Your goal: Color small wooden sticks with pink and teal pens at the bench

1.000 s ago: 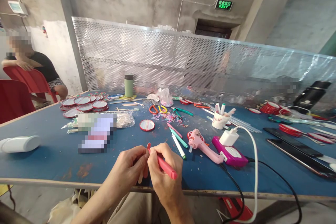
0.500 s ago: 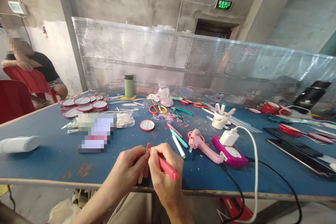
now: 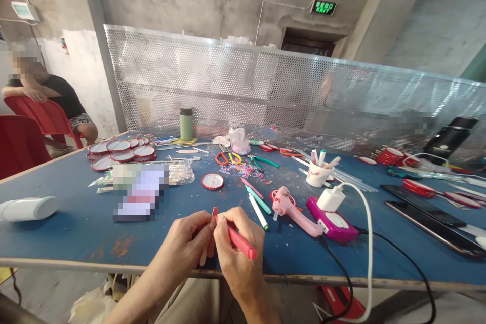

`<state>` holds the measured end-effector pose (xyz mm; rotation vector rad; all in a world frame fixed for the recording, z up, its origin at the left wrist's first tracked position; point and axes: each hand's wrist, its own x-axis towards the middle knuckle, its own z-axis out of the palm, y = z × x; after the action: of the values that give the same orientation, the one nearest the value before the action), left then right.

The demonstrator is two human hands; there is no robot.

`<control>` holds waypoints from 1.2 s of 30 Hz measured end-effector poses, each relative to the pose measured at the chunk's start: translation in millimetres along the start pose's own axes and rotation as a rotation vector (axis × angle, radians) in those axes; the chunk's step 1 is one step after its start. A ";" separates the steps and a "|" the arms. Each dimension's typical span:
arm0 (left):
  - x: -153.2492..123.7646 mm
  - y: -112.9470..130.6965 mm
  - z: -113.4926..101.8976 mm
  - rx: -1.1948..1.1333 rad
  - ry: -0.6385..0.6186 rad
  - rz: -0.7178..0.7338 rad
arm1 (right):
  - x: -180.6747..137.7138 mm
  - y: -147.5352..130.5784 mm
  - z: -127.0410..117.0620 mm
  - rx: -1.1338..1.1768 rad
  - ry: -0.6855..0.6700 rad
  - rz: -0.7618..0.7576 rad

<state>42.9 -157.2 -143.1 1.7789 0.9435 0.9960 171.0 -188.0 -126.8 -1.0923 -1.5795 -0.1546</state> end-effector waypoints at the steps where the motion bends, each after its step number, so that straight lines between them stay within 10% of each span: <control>1: 0.0 0.1 0.1 -0.003 0.001 -0.002 | 0.0 -0.2 0.1 0.002 0.002 0.005; 36: 0.6 2.5 -0.5 -0.027 -0.006 -0.017 | 0.4 -2.7 -0.7 -0.011 0.026 0.024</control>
<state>43.2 -157.3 -140.4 1.7479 0.9358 0.9873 169.6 -189.7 -125.0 -1.1133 -1.5436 -0.1603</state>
